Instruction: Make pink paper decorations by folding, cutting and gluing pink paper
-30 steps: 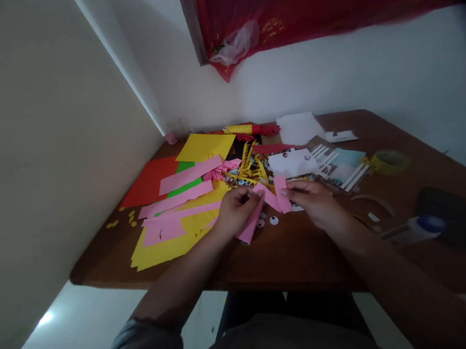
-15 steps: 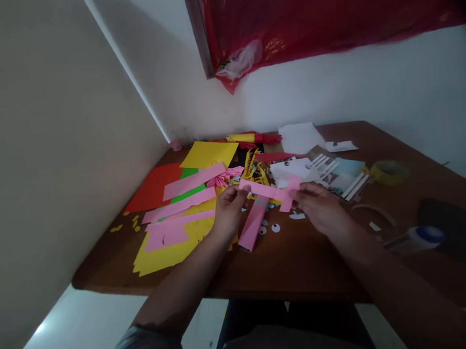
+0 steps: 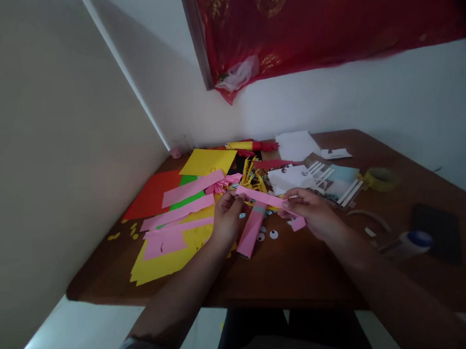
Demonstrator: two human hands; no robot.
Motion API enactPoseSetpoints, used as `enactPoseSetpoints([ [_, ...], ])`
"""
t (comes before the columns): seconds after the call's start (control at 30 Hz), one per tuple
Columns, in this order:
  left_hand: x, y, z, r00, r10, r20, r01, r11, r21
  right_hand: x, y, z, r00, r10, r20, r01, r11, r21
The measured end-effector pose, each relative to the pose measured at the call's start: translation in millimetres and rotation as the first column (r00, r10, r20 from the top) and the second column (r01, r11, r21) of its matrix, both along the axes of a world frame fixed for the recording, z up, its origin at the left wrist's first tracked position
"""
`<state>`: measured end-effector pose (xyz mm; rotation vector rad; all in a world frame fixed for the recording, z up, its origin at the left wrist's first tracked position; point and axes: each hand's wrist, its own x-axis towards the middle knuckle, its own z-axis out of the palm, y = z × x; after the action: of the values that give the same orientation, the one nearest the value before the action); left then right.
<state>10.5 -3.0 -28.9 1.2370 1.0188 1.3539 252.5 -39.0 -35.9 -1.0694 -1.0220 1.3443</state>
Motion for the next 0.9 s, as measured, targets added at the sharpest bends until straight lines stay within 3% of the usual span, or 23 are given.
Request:
enactPoseSetpoints([
  [0.1, -3, 3, -8.1, 0.982, 0.127, -0.140, -0.102, 0.980, 0.172, 0, 0, 0.4, 0.996, 0.061, 0.072, -0.060, 0.998, -0.013],
  [0.17, -6, 3, -9.8, 0.933, 0.237, -0.272, -0.126, 0.921, 0.369, -1, -1, 2.0, 0.986, 0.117, 0.118, -0.117, 0.993, -0.007],
  [0.27, -9, -1, -4.6, 0.806, 0.291, -0.515, 0.080, 0.809, 0.582, -2, -1, 4.0, 0.971, 0.176, 0.164, -0.183, 0.983, 0.028],
  [0.37, -10, -6, 3.4, 0.673, 0.290, -0.680, 0.293, 0.740, 0.606, 0, -2, 4.8, 0.950, 0.191, 0.246, -0.211, 0.976, 0.054],
  [0.5, -8, -8, 7.6, 0.576, 0.218, -0.788, 0.424, 0.744, 0.516, 2, -2, 4.4, 0.930, 0.183, 0.319, -0.224, 0.970, 0.094],
  [0.57, -6, -7, 6.8, 0.610, 0.129, -0.782, 0.428, 0.777, 0.462, 3, -2, 3.0, 0.935, 0.177, 0.309, -0.216, 0.972, 0.097],
  [0.7, -2, -8, 3.3, 0.745, -0.060, -0.664, 0.398, 0.839, 0.371, 2, -2, 0.1, 0.932, 0.153, 0.330, -0.200, 0.973, 0.115],
  [0.9, 3, -15, 2.1, 0.832, -0.182, -0.524, 0.341, 0.912, 0.226, -1, -5, 2.9, 0.926, 0.141, 0.351, -0.189, 0.976, 0.107],
])
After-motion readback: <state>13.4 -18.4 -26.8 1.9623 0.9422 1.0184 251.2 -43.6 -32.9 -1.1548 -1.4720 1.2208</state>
